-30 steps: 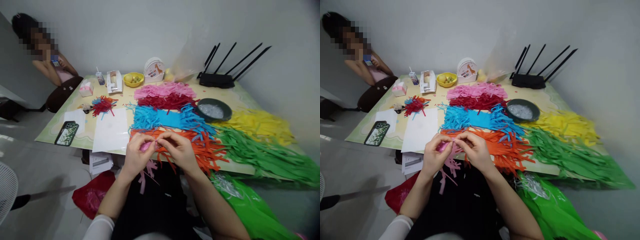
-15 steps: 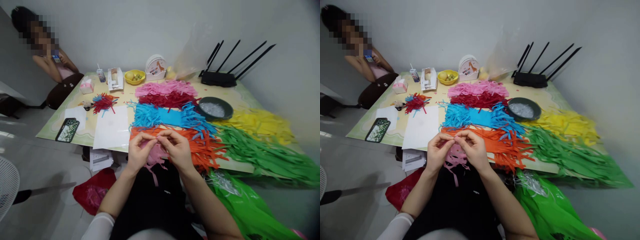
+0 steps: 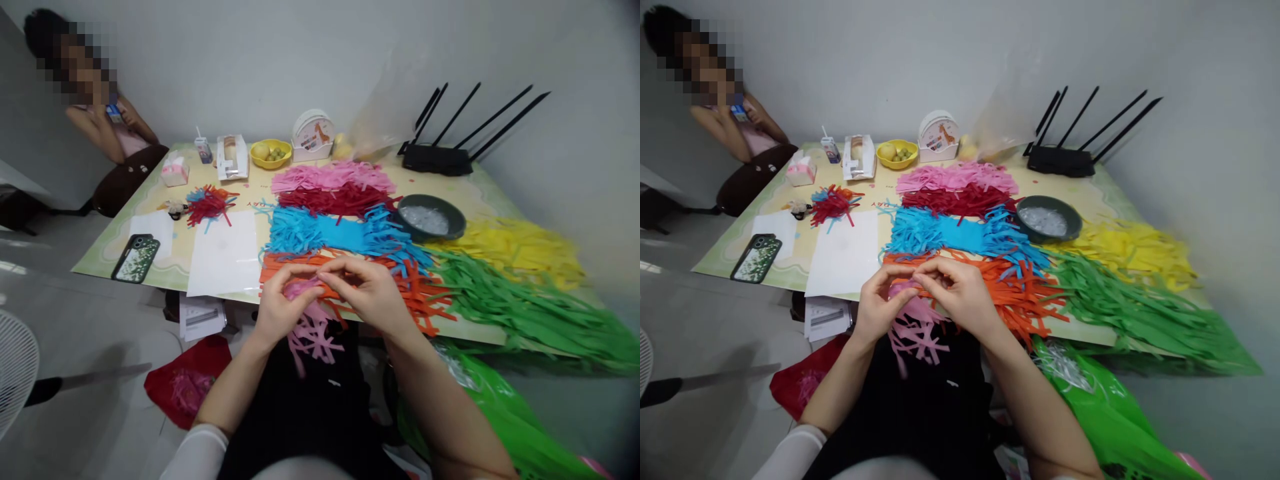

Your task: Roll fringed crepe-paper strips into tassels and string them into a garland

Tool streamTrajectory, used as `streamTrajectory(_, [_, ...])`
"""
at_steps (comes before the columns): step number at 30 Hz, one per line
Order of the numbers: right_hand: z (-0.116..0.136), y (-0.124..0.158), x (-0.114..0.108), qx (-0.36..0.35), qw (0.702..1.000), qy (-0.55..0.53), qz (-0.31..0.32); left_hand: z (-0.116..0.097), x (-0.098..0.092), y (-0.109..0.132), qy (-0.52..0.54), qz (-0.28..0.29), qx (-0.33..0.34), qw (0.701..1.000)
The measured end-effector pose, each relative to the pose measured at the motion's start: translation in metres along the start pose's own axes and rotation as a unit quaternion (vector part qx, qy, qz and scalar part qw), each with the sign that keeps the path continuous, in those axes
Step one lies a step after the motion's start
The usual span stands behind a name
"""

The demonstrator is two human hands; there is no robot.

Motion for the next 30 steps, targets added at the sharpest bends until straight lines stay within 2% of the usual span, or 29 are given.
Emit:
streamTrajectory(4, [0.005, -0.003, 0.001, -0.028, 0.999, 0.037, -0.008, 0.009, -0.006, -0.004, 0.046, -0.025, -0.036, 0.998])
streamTrajectory(7, [0.007, -0.005, 0.0, -0.046, 0.998, 0.038, -0.028, 0.017, -0.011, -0.006, 0.088, -0.014, -0.063, 0.994])
streamTrajectory(11, [0.01, -0.007, 0.004, -0.066, 0.994, 0.057, -0.07, 0.022, -0.02, -0.004, 0.063, -0.03, -0.059, 0.996])
streamTrajectory(14, [0.006, -0.008, 0.013, -0.055, 0.992, 0.048, -0.098, 0.023, -0.026, 0.004, 0.023, -0.055, -0.05, 0.997])
streamTrajectory(16, [-0.002, -0.007, 0.02, -0.03, 0.994, 0.006, -0.101, 0.023, -0.04, 0.004, -0.025, -0.055, -0.048, 0.997])
streamTrajectory(18, [-0.014, -0.003, 0.026, 0.005, 0.995, -0.051, -0.081, 0.017, -0.075, -0.006, -0.114, -0.068, -0.033, 0.991])
streamTrajectory(19, [-0.021, 0.0, 0.027, 0.022, 0.995, -0.077, -0.066, 0.011, -0.102, -0.017, -0.174, -0.091, -0.016, 0.98])
streamTrajectory(20, [-0.029, 0.004, 0.027, 0.036, 0.993, -0.095, -0.054, 0.0, -0.136, -0.03, -0.246, -0.143, 0.019, 0.958])
streamTrajectory(22, [-0.045, 0.011, 0.02, 0.062, 0.991, -0.111, -0.046, -0.025, -0.203, -0.062, -0.402, -0.26, 0.084, 0.874])
streamTrajectory(23, [-0.053, 0.014, 0.015, 0.072, 0.99, -0.111, -0.048, -0.03, -0.226, -0.083, -0.472, -0.282, 0.094, 0.83])
streamTrajectory(24, [-0.061, 0.016, 0.011, 0.081, 0.99, -0.107, -0.05, -0.031, -0.242, -0.107, -0.528, -0.279, 0.097, 0.796])
streamTrajectory(26, [-0.074, 0.021, 0.005, 0.097, 0.989, -0.095, -0.054, -0.016, -0.247, -0.157, -0.604, -0.203, 0.089, 0.766])
streamTrajectory(28, [-0.084, 0.026, -0.001, 0.11, 0.989, -0.078, -0.058, 0.012, -0.231, -0.196, -0.653, -0.115, 0.058, 0.747])
streamTrajectory(30, [-0.094, 0.035, -0.014, 0.116, 0.99, -0.049, -0.066, 0.038, -0.207, -0.218, -0.672, -0.061, 0.033, 0.737])
Point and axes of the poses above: each hand's wrist, its own y-axis away from the middle knuckle, its own x-axis out of the palm, z = x × y, the point moved 8 cm from there along -y, towards the middle knuckle
